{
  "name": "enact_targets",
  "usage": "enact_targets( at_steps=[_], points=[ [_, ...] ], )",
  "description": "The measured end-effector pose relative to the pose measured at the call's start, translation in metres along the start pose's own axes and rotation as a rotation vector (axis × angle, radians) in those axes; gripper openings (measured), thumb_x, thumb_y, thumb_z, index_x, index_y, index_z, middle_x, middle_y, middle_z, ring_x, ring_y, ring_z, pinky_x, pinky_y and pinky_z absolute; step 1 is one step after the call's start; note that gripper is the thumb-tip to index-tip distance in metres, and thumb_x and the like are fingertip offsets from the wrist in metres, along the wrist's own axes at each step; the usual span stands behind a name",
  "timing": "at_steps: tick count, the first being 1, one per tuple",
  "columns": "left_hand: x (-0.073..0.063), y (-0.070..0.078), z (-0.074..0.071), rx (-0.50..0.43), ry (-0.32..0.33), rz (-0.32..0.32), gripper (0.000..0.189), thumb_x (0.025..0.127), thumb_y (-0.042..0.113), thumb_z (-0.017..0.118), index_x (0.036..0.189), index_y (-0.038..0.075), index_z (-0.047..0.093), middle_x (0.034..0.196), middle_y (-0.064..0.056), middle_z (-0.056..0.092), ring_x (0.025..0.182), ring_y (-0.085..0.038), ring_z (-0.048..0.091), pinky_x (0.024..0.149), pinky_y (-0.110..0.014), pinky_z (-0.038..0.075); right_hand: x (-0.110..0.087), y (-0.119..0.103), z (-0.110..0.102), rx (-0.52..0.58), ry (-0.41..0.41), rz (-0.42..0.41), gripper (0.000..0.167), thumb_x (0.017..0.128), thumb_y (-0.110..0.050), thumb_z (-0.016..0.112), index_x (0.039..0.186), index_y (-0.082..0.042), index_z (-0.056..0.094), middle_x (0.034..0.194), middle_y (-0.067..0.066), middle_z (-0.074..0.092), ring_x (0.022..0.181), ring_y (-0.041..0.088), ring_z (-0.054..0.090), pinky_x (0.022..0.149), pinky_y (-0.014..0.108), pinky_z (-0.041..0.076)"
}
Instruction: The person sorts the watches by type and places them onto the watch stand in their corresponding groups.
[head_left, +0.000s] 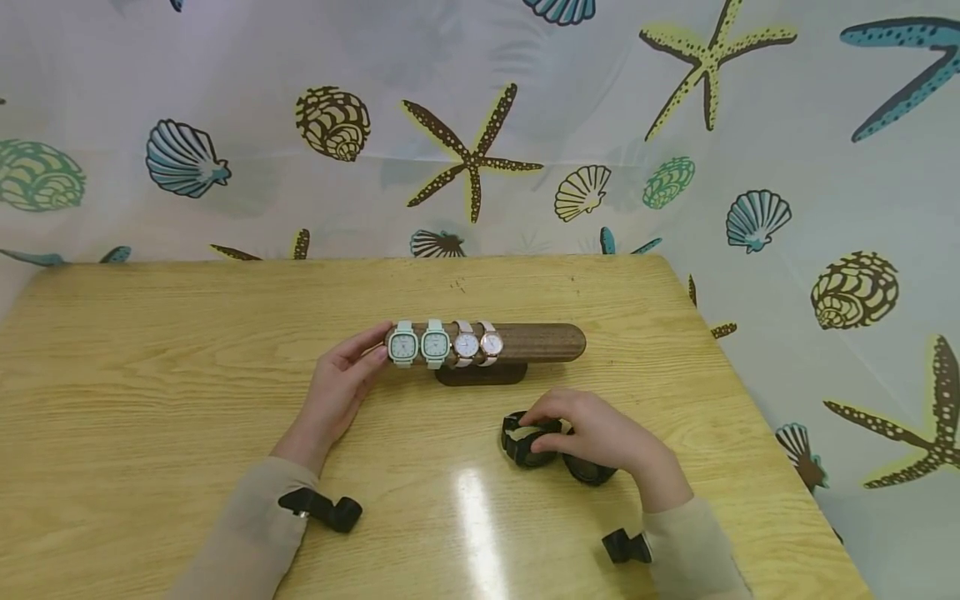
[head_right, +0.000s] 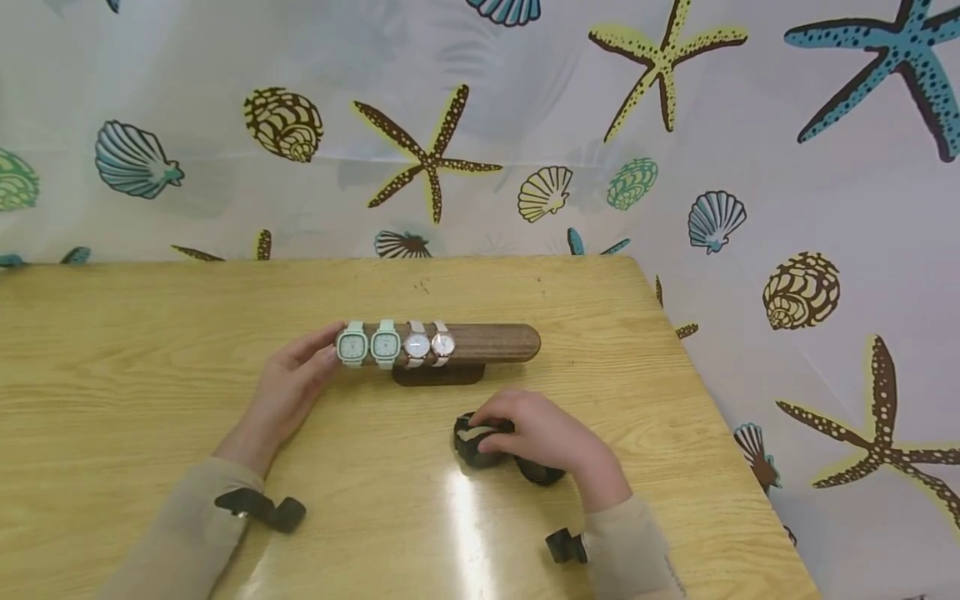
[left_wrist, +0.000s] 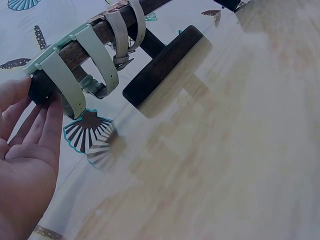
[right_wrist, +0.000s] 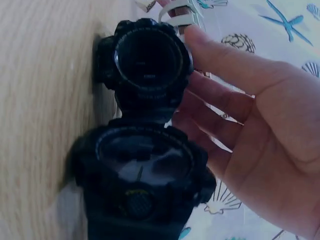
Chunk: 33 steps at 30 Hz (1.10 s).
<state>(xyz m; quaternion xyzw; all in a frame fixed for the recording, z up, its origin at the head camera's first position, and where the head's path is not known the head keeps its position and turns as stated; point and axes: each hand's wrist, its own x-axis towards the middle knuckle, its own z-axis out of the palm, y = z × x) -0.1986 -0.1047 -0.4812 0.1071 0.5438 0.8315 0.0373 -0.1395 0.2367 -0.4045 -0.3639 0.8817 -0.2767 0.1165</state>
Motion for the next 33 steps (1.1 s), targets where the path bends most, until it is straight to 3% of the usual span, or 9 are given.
enact_targets(
  at_steps=[7,17,27,33],
  points=[
    [-0.001,0.001,0.000,0.004,-0.001,0.006,0.043,0.095,0.005,0.059,0.137,-0.001,0.050,0.133,-0.002,0.055,0.122,-0.012,0.049,0.099,-0.026,0.043,0.005,-0.003,0.006,-0.097,-0.089,0.000,0.027,0.086,-0.017,0.073,0.112,-0.012,0.069,0.109,-0.002,0.065,0.103,0.012,0.059,0.089,0.030,0.050],
    [-0.001,0.001,0.000,0.026,0.015,0.021,0.043,0.094,0.004,0.059,0.135,-0.002,0.051,0.132,-0.002,0.056,0.122,-0.013,0.050,0.096,-0.024,0.046,0.006,-0.006,0.010,-0.147,-0.090,0.017,0.026,0.088,-0.016,0.070,0.113,-0.011,0.068,0.111,0.001,0.066,0.104,0.016,0.060,0.089,0.032,0.050],
    [-0.001,0.000,0.000,0.031,0.017,0.035,0.043,0.094,0.004,0.060,0.135,-0.003,0.051,0.132,-0.004,0.055,0.123,-0.013,0.049,0.096,-0.023,0.046,0.004,-0.011,0.006,-0.060,0.084,0.073,0.028,0.092,-0.017,0.065,0.119,-0.009,0.066,0.116,0.004,0.066,0.103,0.017,0.061,0.085,0.033,0.052],
    [-0.001,0.001,0.000,0.035,0.018,0.039,0.043,0.093,0.004,0.060,0.135,-0.004,0.051,0.132,-0.003,0.056,0.123,-0.013,0.050,0.096,-0.023,0.046,-0.002,-0.011,-0.001,-0.010,0.201,0.172,0.028,0.094,-0.018,0.062,0.121,-0.009,0.065,0.115,0.004,0.066,0.097,0.016,0.062,0.080,0.034,0.054]
  ],
)
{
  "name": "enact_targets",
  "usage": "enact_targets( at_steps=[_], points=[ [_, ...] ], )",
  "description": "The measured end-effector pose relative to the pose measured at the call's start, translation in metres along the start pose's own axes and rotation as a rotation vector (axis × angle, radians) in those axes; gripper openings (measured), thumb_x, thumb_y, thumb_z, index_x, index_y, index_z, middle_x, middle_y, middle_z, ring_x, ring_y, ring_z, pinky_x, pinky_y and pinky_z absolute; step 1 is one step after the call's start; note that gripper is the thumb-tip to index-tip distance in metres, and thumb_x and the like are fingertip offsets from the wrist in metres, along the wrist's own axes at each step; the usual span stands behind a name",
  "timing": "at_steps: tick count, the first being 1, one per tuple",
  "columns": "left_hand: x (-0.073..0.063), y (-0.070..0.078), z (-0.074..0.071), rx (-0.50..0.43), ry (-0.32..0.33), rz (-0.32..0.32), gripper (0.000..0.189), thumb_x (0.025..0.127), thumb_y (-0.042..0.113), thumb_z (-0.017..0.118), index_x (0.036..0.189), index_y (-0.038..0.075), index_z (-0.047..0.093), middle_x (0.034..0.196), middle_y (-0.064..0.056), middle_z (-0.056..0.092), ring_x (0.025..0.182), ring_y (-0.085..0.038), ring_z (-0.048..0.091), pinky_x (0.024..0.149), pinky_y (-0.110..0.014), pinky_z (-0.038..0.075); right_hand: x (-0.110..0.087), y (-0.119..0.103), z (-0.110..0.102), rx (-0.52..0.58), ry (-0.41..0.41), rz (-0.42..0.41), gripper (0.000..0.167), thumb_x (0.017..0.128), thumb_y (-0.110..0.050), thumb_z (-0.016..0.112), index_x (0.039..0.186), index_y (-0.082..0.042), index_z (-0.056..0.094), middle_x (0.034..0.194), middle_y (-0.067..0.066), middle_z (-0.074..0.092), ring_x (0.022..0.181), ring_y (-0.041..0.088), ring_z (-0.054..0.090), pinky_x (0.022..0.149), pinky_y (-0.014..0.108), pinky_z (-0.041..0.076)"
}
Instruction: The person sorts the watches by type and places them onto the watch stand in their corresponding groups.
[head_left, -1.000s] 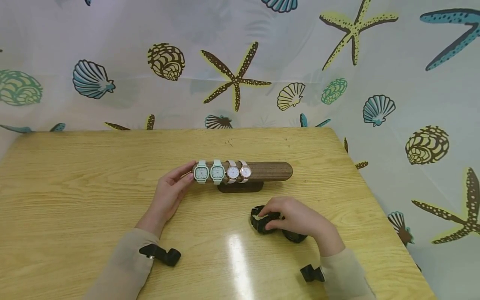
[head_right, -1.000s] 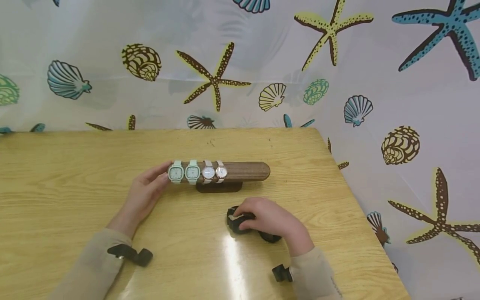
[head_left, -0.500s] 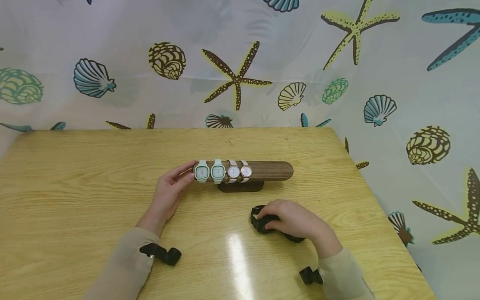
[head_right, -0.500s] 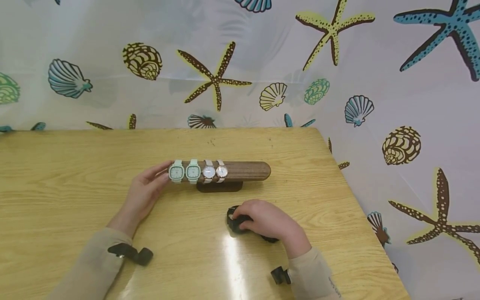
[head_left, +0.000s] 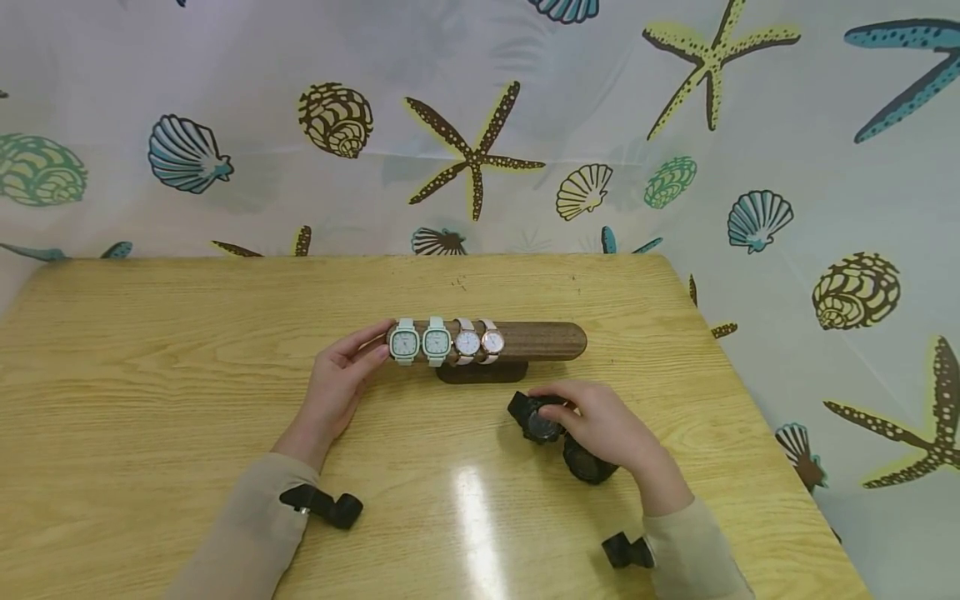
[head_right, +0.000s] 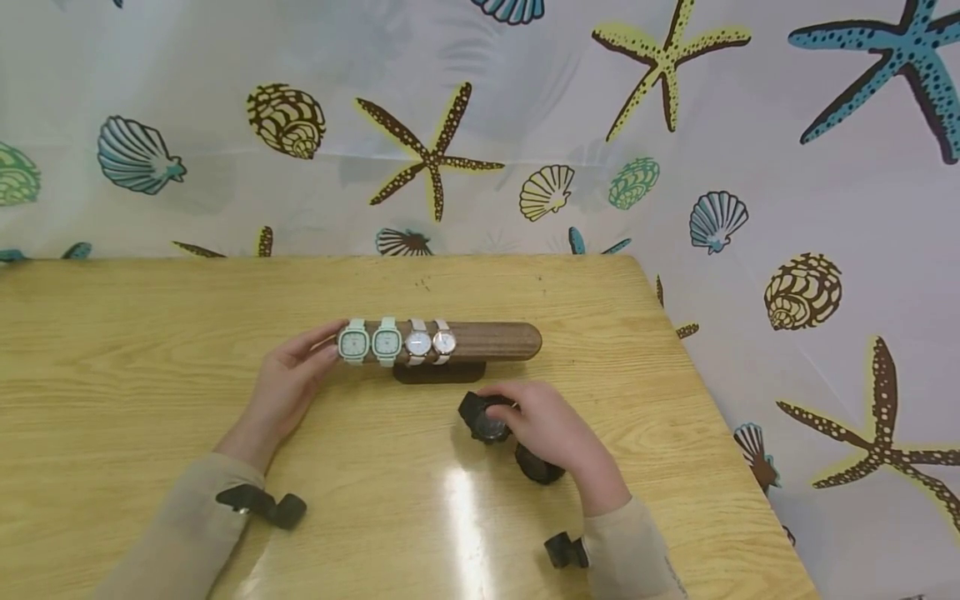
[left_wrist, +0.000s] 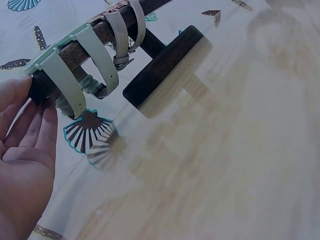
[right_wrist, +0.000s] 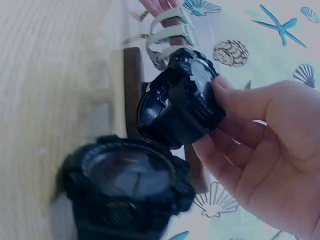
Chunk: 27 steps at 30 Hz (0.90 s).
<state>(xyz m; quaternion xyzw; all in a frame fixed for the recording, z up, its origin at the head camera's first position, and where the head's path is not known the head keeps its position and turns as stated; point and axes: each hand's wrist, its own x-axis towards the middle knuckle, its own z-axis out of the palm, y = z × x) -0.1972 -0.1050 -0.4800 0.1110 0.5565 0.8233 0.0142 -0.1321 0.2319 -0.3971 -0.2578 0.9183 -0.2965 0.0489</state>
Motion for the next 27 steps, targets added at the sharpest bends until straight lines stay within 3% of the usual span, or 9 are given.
enact_targets(
  at_steps=[11,19,23,27],
  points=[
    [0.001,-0.002,0.000,-0.011,0.002,0.007,0.043,0.094,0.005,0.060,0.134,-0.005,0.051,0.131,-0.004,0.057,0.122,-0.013,0.050,0.097,-0.024,0.045,-0.016,0.011,-0.022,0.138,0.252,0.243,0.025,0.094,-0.017,0.062,0.118,-0.011,0.067,0.105,0.004,0.068,0.089,0.018,0.064,0.072,0.035,0.054],
    [0.000,-0.001,-0.001,-0.005,-0.001,0.006,0.042,0.094,0.005,0.060,0.134,-0.004,0.051,0.132,-0.004,0.056,0.122,-0.013,0.050,0.098,-0.025,0.045,-0.021,0.024,-0.032,0.232,0.412,0.413,0.032,0.094,-0.030,0.063,0.119,-0.009,0.065,0.107,0.008,0.066,0.095,0.021,0.060,0.079,0.037,0.050],
    [0.000,0.000,-0.001,0.003,0.003,0.007,0.042,0.094,0.005,0.059,0.134,-0.003,0.051,0.132,-0.004,0.056,0.123,-0.013,0.050,0.098,-0.025,0.045,-0.017,0.031,-0.034,0.349,0.493,0.490,0.037,0.093,-0.033,0.063,0.120,-0.007,0.064,0.111,0.010,0.065,0.098,0.017,0.059,0.082,0.030,0.050],
    [0.000,0.000,0.000,-0.003,0.000,0.006,0.041,0.094,0.004,0.059,0.134,-0.003,0.052,0.131,-0.003,0.056,0.122,-0.013,0.050,0.097,-0.024,0.045,-0.010,0.039,-0.033,0.534,0.566,0.532,0.038,0.094,-0.029,0.063,0.121,-0.002,0.062,0.108,0.010,0.064,0.092,0.012,0.060,0.079,0.023,0.053]
  ],
)
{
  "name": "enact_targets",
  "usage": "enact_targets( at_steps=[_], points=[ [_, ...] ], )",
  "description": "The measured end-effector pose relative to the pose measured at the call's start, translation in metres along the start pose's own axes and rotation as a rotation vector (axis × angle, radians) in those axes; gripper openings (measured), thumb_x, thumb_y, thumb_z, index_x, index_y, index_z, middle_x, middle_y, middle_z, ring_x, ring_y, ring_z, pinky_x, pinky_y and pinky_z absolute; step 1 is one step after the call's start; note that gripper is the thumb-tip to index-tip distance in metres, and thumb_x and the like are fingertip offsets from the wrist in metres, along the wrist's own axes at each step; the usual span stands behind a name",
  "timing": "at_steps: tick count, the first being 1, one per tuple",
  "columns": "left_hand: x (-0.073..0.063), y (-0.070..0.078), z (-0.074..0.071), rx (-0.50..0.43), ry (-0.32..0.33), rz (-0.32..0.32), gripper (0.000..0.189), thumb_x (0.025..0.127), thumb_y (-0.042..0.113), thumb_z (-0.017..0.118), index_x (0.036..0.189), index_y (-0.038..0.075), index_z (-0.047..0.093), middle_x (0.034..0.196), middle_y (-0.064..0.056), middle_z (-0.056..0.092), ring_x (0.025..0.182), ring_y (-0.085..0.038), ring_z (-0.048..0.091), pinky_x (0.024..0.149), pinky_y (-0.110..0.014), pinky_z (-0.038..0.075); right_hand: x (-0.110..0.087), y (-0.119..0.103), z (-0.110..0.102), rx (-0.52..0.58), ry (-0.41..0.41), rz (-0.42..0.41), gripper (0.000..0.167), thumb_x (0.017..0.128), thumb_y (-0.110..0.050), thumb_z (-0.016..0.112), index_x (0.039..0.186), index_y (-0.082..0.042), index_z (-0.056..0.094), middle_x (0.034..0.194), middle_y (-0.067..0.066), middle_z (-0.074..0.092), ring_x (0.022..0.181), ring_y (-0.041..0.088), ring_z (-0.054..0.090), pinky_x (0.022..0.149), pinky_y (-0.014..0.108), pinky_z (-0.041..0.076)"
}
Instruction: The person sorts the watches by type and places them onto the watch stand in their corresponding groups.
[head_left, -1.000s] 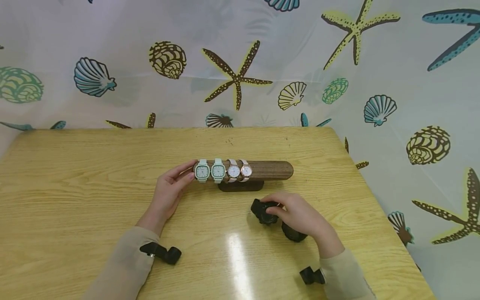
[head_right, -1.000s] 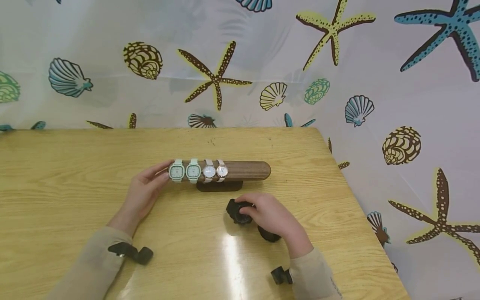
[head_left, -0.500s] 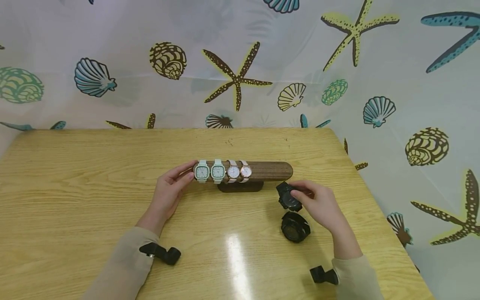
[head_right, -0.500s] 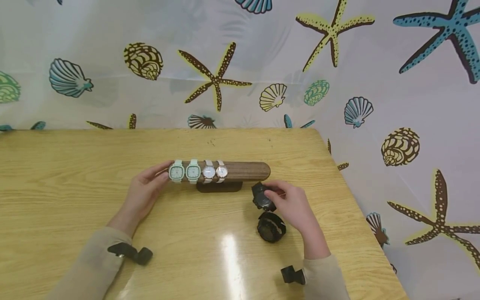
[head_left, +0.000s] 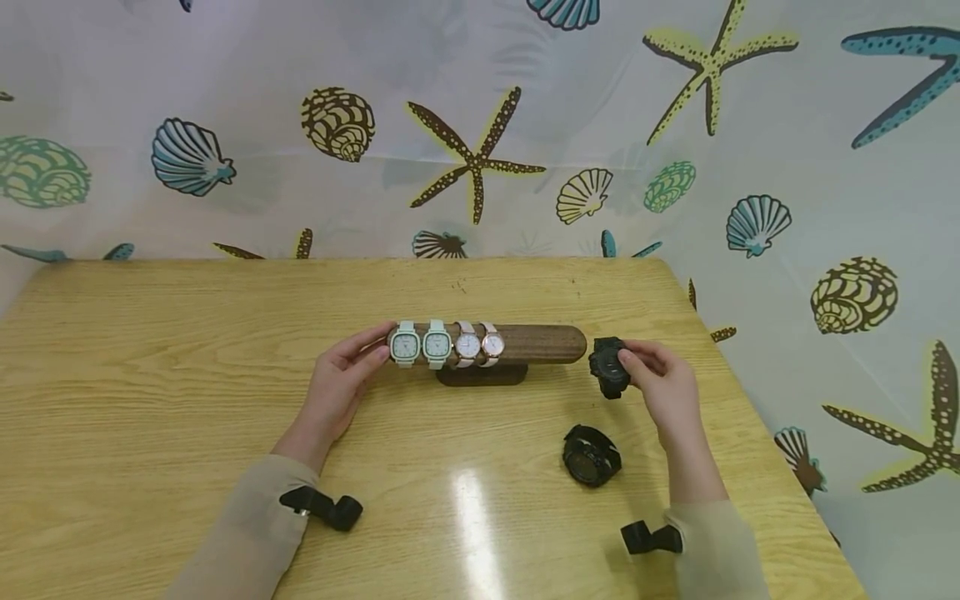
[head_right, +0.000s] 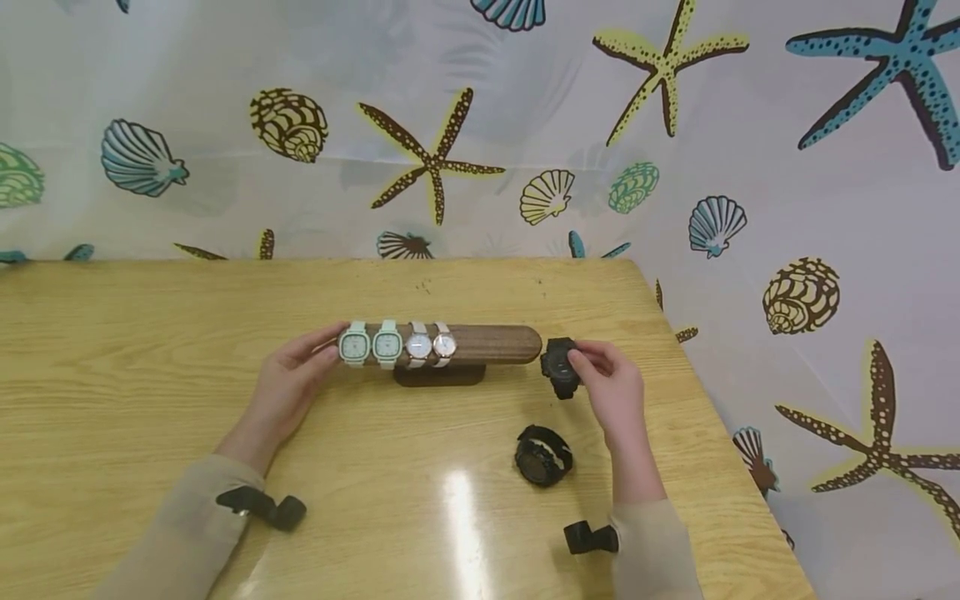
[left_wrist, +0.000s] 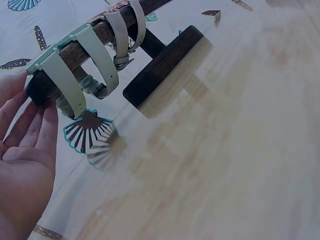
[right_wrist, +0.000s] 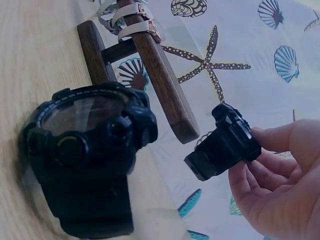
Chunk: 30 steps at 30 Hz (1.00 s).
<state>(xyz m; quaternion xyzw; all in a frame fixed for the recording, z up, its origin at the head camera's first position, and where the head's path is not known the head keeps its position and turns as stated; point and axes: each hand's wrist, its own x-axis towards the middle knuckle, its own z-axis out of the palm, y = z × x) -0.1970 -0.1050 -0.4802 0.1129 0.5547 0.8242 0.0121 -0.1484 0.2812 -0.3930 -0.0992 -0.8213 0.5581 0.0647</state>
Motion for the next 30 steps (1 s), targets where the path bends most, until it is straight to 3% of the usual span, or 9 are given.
enact_targets(
  at_steps=[5,13,21,30],
  points=[
    [-0.001,0.000,0.001,-0.016,0.000,-0.009,0.041,0.094,0.004,0.060,0.134,-0.002,0.052,0.131,-0.002,0.057,0.122,-0.013,0.050,0.097,-0.024,0.045,0.010,0.006,0.005,0.204,0.010,0.050,0.038,0.094,-0.019,0.062,0.123,0.005,0.057,0.100,0.005,0.062,0.088,0.011,0.062,0.080,0.024,0.054],
    [-0.001,-0.001,0.001,-0.002,0.007,-0.016,0.042,0.094,0.005,0.061,0.134,-0.003,0.053,0.130,-0.002,0.058,0.120,-0.012,0.051,0.097,-0.024,0.046,0.022,0.012,0.015,0.324,-0.021,0.074,0.039,0.096,-0.016,0.060,0.126,0.008,0.053,0.105,0.005,0.060,0.092,0.011,0.060,0.083,0.024,0.052],
    [-0.002,0.001,0.002,-0.011,0.010,-0.010,0.040,0.093,0.003,0.060,0.133,-0.002,0.054,0.128,-0.001,0.059,0.119,-0.012,0.052,0.096,-0.024,0.046,0.029,0.014,0.025,0.302,-0.047,0.064,0.038,0.095,-0.015,0.060,0.125,0.008,0.054,0.107,0.009,0.061,0.093,0.011,0.061,0.085,0.024,0.053],
    [-0.002,0.001,0.002,-0.012,0.016,-0.013,0.042,0.093,0.004,0.061,0.134,-0.004,0.052,0.129,-0.002,0.059,0.120,-0.012,0.052,0.096,-0.024,0.046,0.023,0.013,0.023,0.081,-0.195,0.020,0.058,0.091,-0.023,0.067,0.143,-0.011,0.044,0.138,0.015,0.048,0.124,0.025,0.047,0.101,0.039,0.043]
  ],
)
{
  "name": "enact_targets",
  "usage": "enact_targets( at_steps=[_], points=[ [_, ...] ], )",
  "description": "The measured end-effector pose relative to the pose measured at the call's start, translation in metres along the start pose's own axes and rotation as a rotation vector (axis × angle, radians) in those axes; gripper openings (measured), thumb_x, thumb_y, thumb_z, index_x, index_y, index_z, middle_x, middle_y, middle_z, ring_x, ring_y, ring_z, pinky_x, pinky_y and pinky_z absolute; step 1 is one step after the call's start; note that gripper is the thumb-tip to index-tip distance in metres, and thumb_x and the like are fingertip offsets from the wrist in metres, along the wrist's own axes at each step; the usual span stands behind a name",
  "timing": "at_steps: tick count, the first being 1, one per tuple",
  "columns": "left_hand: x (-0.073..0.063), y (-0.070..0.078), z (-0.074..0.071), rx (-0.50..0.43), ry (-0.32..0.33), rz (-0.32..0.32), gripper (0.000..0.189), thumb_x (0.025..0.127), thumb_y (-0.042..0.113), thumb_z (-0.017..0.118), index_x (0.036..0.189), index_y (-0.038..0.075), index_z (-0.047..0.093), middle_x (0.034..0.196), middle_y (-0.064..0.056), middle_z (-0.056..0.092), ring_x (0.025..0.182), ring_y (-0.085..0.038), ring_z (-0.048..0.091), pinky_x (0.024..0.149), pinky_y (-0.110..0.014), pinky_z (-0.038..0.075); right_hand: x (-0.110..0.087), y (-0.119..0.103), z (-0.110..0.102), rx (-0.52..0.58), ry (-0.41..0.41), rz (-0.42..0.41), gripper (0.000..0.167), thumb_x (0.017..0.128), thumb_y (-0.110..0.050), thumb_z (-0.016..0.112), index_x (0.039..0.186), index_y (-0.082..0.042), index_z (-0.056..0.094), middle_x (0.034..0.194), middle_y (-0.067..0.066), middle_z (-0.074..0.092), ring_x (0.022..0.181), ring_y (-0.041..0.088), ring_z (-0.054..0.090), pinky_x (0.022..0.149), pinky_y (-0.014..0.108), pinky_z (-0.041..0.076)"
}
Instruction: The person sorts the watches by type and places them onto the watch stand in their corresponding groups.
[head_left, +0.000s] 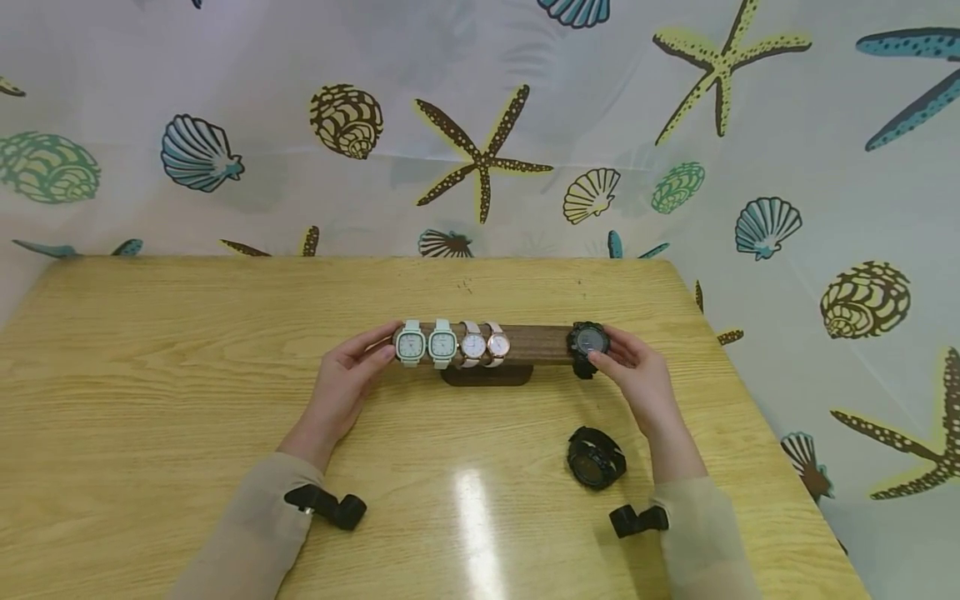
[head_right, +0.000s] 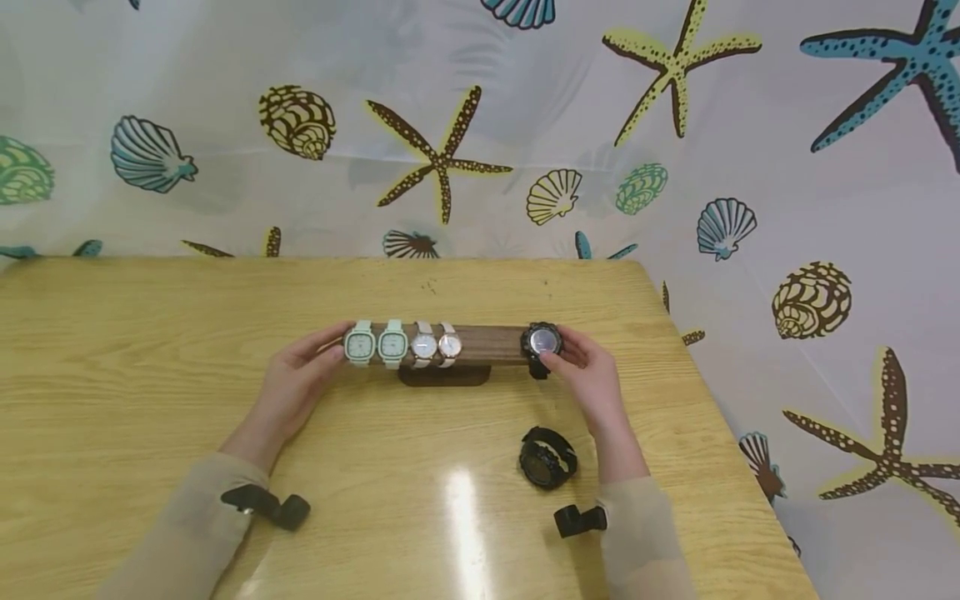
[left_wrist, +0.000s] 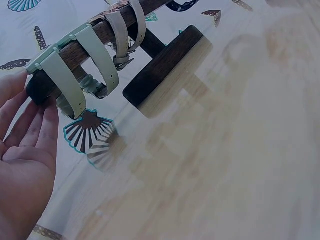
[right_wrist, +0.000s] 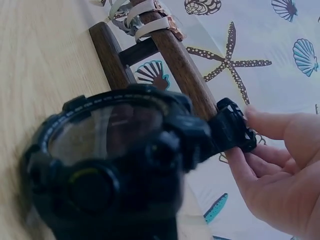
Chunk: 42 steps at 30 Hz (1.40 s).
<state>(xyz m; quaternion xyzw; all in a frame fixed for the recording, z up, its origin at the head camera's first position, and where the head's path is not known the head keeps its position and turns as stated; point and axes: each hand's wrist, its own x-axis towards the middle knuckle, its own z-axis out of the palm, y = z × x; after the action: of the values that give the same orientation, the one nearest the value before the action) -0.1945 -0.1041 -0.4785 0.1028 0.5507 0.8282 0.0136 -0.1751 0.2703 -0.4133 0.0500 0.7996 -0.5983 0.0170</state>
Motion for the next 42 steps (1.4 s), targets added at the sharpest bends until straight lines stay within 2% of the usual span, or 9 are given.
enact_targets(
  at_steps=[5,9,14,18,22,26,36,42],
  points=[
    [0.000,0.000,-0.001,-0.002,0.000,0.001,0.042,0.093,0.003,0.060,0.134,-0.004,0.052,0.129,-0.002,0.059,0.120,-0.012,0.052,0.096,-0.024,0.046,-0.004,-0.001,0.002,-0.132,-0.069,-0.080,0.066,0.090,-0.018,0.069,0.147,-0.012,0.038,0.140,0.017,0.047,0.125,0.030,0.048,0.097,0.039,0.047],
    [-0.001,0.001,-0.001,-0.001,-0.001,-0.002,0.042,0.094,0.003,0.060,0.134,-0.004,0.052,0.130,-0.003,0.058,0.120,-0.012,0.052,0.096,-0.024,0.046,-0.006,-0.005,0.008,-0.257,-0.057,-0.144,0.064,0.090,-0.018,0.069,0.146,-0.010,0.039,0.141,0.018,0.046,0.124,0.033,0.049,0.095,0.037,0.049],
    [0.000,0.001,-0.001,0.003,0.002,-0.010,0.042,0.093,0.004,0.061,0.134,-0.004,0.052,0.130,-0.003,0.058,0.121,-0.013,0.051,0.096,-0.024,0.046,-0.008,-0.011,0.013,-0.487,-0.030,-0.255,0.062,0.090,-0.021,0.069,0.145,-0.009,0.042,0.143,0.018,0.043,0.126,0.037,0.045,0.099,0.047,0.044],
    [0.000,0.001,0.000,-0.001,0.003,-0.015,0.042,0.093,0.004,0.061,0.133,-0.003,0.053,0.130,-0.003,0.058,0.120,-0.013,0.051,0.096,-0.024,0.046,-0.007,-0.014,0.018,-0.584,-0.016,-0.360,0.060,0.089,-0.019,0.070,0.142,-0.008,0.046,0.139,0.017,0.048,0.125,0.037,0.044,0.101,0.052,0.040],
    [-0.001,0.002,0.000,0.000,0.000,-0.018,0.042,0.093,0.005,0.061,0.134,-0.003,0.053,0.130,-0.002,0.058,0.120,-0.013,0.051,0.096,-0.024,0.046,-0.004,-0.016,0.026,-0.619,-0.017,-0.419,0.059,0.087,-0.017,0.072,0.140,-0.006,0.048,0.136,0.016,0.052,0.125,0.035,0.044,0.104,0.051,0.037],
    [0.000,0.003,0.000,0.004,0.000,-0.019,0.042,0.093,0.005,0.061,0.134,-0.002,0.053,0.130,-0.002,0.058,0.120,-0.013,0.051,0.096,-0.024,0.046,-0.002,-0.021,0.035,-0.632,-0.026,-0.445,0.058,0.086,-0.017,0.073,0.138,-0.004,0.050,0.134,0.016,0.053,0.123,0.034,0.047,0.103,0.049,0.039],
    [0.000,0.003,0.000,0.008,0.000,-0.006,0.043,0.093,0.004,0.060,0.134,-0.006,0.051,0.129,-0.003,0.058,0.120,-0.012,0.052,0.096,-0.024,0.046,-0.003,-0.027,0.048,-0.617,-0.056,-0.474,0.057,0.085,-0.015,0.074,0.137,-0.003,0.051,0.132,0.018,0.055,0.122,0.034,0.047,0.103,0.047,0.040],
    [0.000,0.001,0.000,0.001,-0.001,0.001,0.041,0.094,0.002,0.060,0.133,-0.005,0.052,0.128,-0.002,0.059,0.119,-0.012,0.052,0.096,-0.024,0.046,-0.003,-0.027,0.051,-0.625,-0.065,-0.452,0.057,0.086,-0.017,0.073,0.138,-0.006,0.051,0.132,0.014,0.056,0.122,0.031,0.046,0.103,0.045,0.040]
  ],
)
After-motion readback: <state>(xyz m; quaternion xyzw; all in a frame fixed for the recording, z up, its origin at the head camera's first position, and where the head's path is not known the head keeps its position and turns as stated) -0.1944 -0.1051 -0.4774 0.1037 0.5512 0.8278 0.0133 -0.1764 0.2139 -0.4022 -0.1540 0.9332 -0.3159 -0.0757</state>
